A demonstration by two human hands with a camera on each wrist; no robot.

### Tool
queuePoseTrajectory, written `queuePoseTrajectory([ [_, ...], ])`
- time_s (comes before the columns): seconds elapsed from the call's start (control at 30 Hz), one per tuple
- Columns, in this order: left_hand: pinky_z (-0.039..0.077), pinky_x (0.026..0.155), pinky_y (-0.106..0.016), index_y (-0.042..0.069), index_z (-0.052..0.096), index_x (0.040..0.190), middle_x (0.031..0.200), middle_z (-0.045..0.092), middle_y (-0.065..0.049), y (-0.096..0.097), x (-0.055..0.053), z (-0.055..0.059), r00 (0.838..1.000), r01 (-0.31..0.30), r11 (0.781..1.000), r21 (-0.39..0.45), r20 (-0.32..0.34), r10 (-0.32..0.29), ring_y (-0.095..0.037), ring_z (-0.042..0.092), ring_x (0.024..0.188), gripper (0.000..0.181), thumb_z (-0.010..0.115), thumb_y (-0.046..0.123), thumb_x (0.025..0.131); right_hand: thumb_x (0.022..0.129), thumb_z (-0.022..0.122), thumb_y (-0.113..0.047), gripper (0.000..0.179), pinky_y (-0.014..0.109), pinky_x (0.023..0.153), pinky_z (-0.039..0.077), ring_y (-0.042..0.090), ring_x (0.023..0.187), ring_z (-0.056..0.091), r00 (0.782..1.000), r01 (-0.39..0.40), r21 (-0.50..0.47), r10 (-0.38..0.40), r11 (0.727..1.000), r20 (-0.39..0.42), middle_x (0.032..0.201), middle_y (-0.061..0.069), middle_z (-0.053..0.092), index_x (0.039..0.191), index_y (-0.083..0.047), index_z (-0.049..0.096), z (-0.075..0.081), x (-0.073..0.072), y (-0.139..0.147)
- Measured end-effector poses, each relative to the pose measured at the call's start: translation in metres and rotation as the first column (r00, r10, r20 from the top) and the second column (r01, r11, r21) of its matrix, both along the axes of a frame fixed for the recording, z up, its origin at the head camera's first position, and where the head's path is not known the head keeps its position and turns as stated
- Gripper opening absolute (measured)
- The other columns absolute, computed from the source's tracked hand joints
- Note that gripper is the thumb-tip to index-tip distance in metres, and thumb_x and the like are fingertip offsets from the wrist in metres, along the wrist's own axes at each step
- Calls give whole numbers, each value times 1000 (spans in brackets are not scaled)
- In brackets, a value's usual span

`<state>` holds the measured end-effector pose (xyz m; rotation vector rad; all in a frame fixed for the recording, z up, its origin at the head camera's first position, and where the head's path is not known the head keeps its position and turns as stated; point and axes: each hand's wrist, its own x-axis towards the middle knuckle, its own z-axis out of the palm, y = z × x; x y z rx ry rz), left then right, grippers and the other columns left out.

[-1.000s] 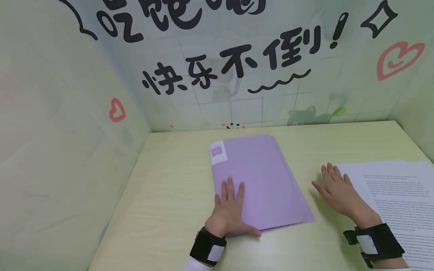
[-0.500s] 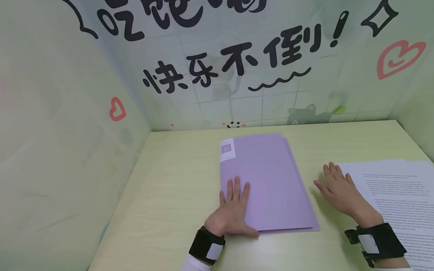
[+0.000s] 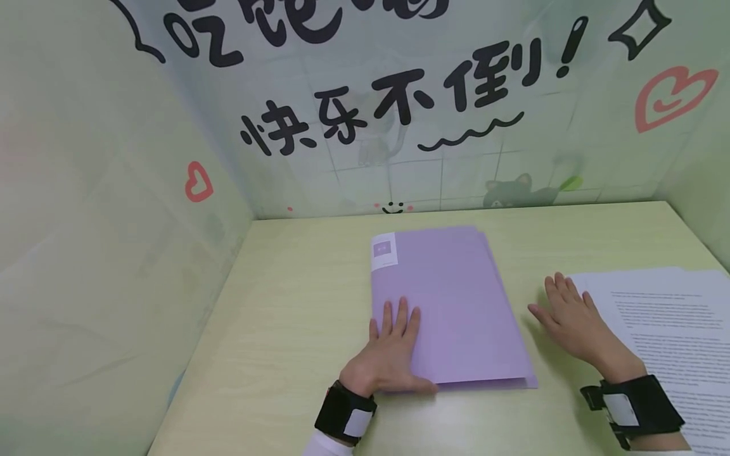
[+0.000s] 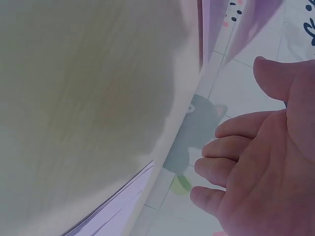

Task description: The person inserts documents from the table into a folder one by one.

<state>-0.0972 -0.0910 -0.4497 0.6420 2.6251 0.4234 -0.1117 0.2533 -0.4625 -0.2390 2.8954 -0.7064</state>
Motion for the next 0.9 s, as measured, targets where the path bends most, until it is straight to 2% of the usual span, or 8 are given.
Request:
queuePoseTrajectory([
  [0.2, 5, 121, -63, 12, 1, 160, 166, -16, -11, 0, 0, -2, 1000, -5, 999, 52, 4, 5, -37, -16, 152, 123, 68, 70, 73, 106, 35, -43, 79, 75, 111, 5, 59, 144, 2, 1000, -7, -9, 7, 1000, 5, 153, 45, 5, 148, 21, 12, 1, -5, 2],
  [0.43, 5, 122, -62, 14, -4, 159, 165, -20, -9, -2, -2, -4, 1000, -16, 988, 155, 2, 16, -35, -18, 152, 125, 70, 68, 74, 105, 38, -43, 80, 75, 110, 6, 59, 144, 5, 1000, -19, -13, 19, 1000, 0, 153, 46, 7, 147, 21, 15, -1, -10, 1],
  [0.63, 3, 123, -59, 17, -9, 158, 164, -26, -3, -2, -3, -5, 999, -25, 957, 287, 43, 13, -29, -24, 151, 125, 70, 65, 75, 105, 43, -35, 76, 76, 110, 8, 59, 144, 8, 999, -32, 14, 32, 999, -14, 152, 46, 11, 146, 22, 16, -5, -14, 2],
  [0.9, 2, 123, -58, 20, -18, 156, 161, -32, -1, 4, -3, -7, 997, -44, 919, 391, 78, 15, -28, -27, 150, 123, 69, 61, 80, 103, 45, -23, 68, 75, 111, 8, 59, 144, 9, 999, -47, 30, 47, 998, -2, 152, 46, 11, 147, 21, 16, -9, -18, 6],
])
